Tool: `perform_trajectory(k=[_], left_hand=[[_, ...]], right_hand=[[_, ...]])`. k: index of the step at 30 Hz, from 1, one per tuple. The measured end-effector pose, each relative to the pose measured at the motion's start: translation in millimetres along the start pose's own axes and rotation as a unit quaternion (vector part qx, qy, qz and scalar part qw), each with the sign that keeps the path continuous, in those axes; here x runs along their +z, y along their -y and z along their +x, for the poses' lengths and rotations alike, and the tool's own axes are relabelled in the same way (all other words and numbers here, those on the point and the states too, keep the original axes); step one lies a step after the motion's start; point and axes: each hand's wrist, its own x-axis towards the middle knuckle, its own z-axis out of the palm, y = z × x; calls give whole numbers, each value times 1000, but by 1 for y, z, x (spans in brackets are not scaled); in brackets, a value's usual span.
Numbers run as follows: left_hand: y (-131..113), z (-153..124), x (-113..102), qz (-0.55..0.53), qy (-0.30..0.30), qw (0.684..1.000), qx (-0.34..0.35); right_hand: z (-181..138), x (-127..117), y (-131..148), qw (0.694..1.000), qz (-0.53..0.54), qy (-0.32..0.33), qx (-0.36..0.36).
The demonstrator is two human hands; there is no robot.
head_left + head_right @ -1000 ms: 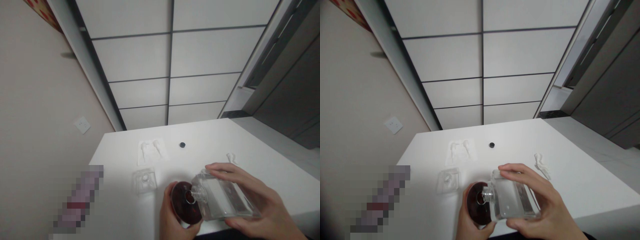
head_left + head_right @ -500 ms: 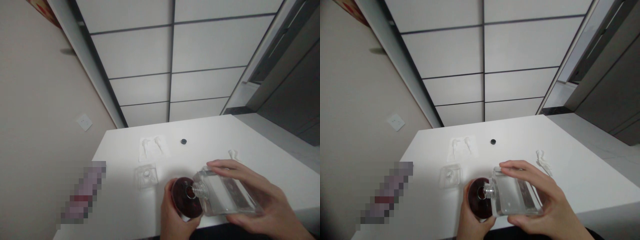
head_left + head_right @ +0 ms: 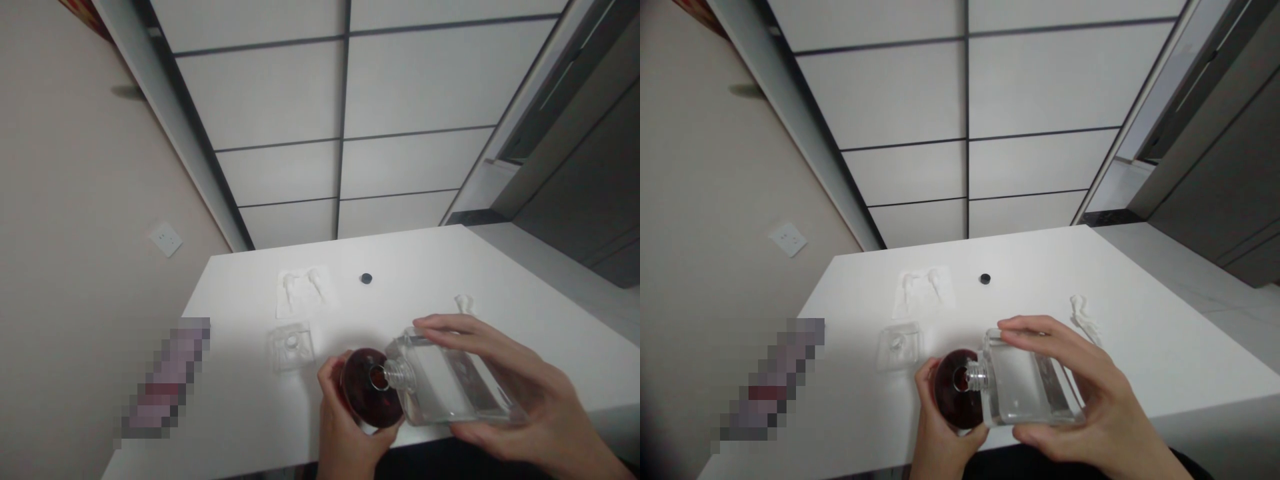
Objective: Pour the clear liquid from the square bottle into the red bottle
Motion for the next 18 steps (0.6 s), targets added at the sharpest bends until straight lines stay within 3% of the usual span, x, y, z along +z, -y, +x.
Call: perform_trajectory(k=[4,9,18], left_hand=[[3,0,-1,17,-11,1000,16],[5,0,-8,22,32,999,23],[0,0,-6,-3,35,999,7]], right_hand=[[0,-2,0,1000,-7,7,2],[2,-4,-1,1000,-13,17,-10],[8,-13,-3,996,-33,63,-48]])
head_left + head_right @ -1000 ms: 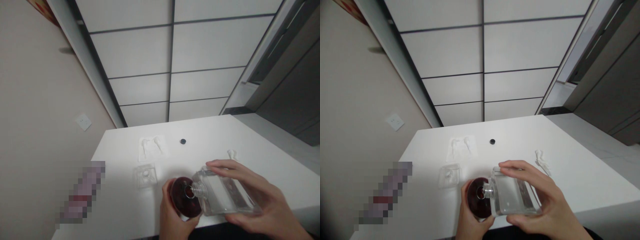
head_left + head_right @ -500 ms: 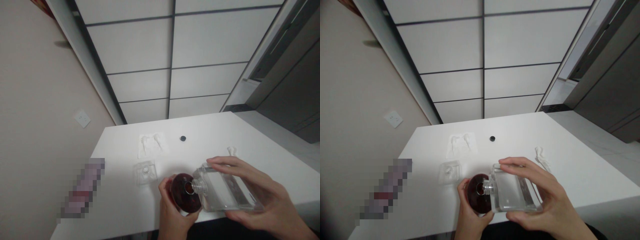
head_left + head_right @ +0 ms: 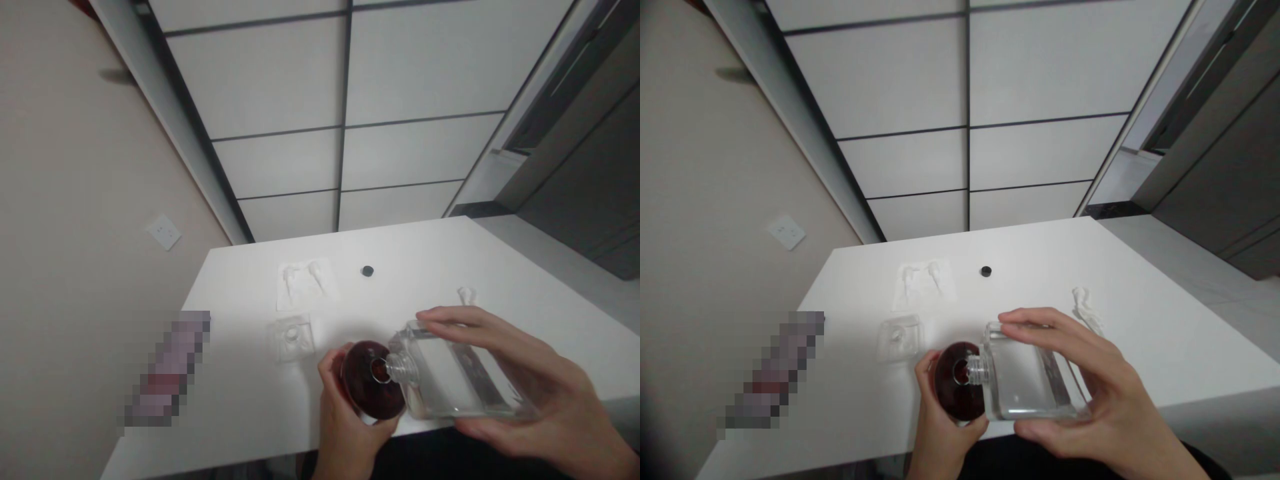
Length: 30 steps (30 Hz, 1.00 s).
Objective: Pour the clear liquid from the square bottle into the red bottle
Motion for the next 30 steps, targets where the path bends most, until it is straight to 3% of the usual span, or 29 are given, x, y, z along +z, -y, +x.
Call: perform_trajectory(k=[9,19,25,30], left_hand=[[-2,-1,5,-8,-44,999,-4],[-10,0,-4,2,8,1000,-29],[-13,1,-1,-1,-1,1000,-31],[-15,2,1,-1,-17,1000,-25]], right_hand=[[1,0,6,1000,19,-4,18],[2,4,9,999,29,-25,34],[7,-6,4,1000,-3,17,-16],[6,-10,1,999,-16,38,-17]])
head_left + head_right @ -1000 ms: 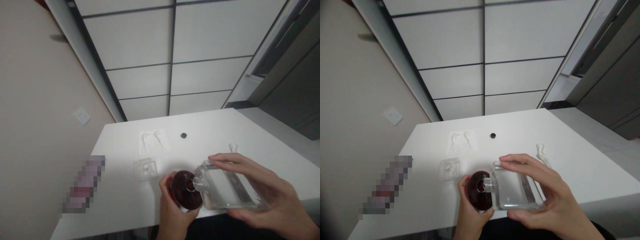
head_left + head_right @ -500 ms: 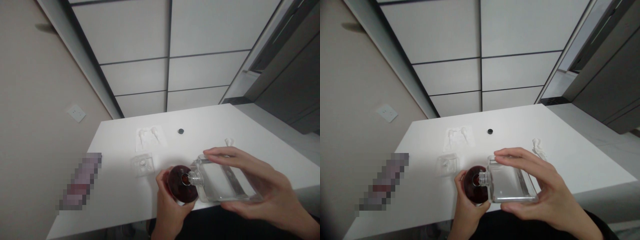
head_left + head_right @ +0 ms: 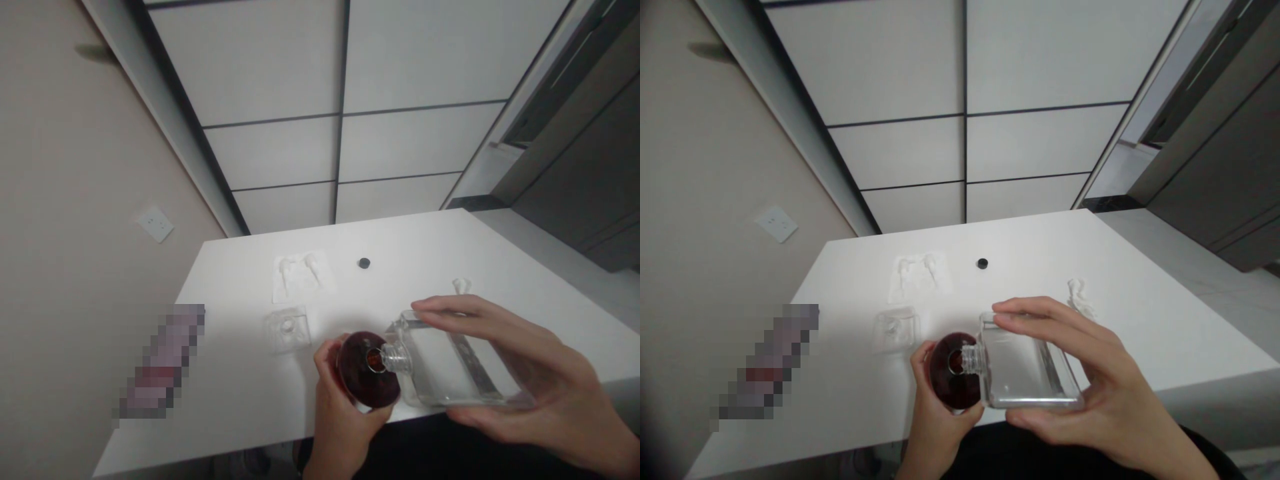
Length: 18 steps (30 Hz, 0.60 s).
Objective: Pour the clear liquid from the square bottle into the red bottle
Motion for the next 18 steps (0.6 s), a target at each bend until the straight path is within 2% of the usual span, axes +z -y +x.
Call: perform_trajectory(k=[6,18], left_hand=[[1,-1,-4,6,21,1000,-4],[-2,-1,-4,3,29,1000,-11]], right_hand=[[-4,8,1,999,16,-43,27],[5,4,9,999,27,-27,9]])
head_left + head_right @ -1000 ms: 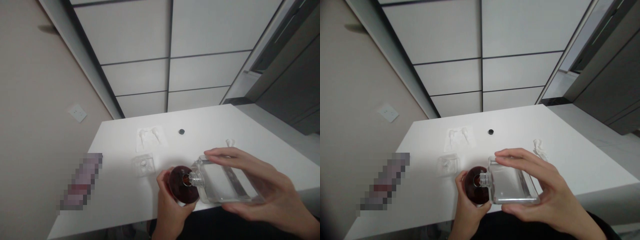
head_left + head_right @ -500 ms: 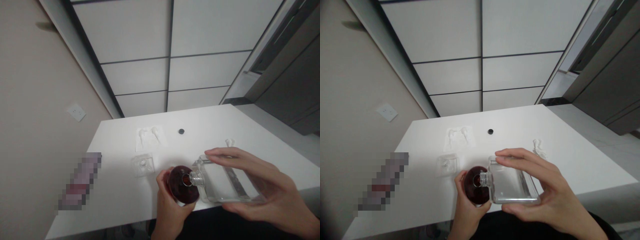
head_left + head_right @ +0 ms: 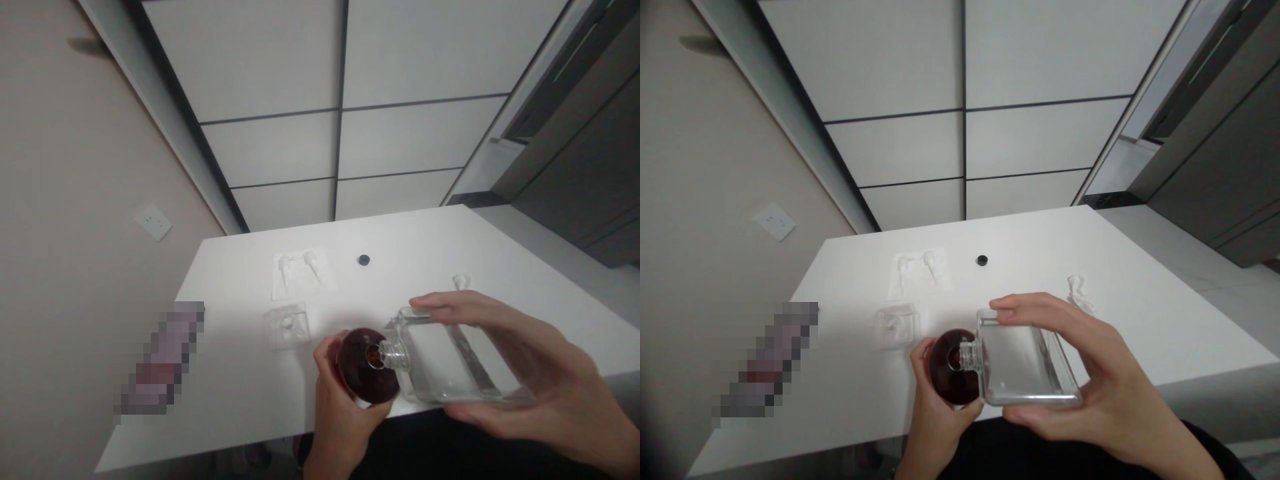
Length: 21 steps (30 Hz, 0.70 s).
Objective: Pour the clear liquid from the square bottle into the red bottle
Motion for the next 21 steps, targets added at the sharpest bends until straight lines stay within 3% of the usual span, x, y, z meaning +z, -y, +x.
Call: perform_trajectory(k=[12,21], left_hand=[[1,1,2,-8,-1,1000,3],[4,0,1,3,-6,1000,14]], right_hand=[[-1,3,2,998,45,-29,40],[1,-9,-2,999,-19,46,9]])
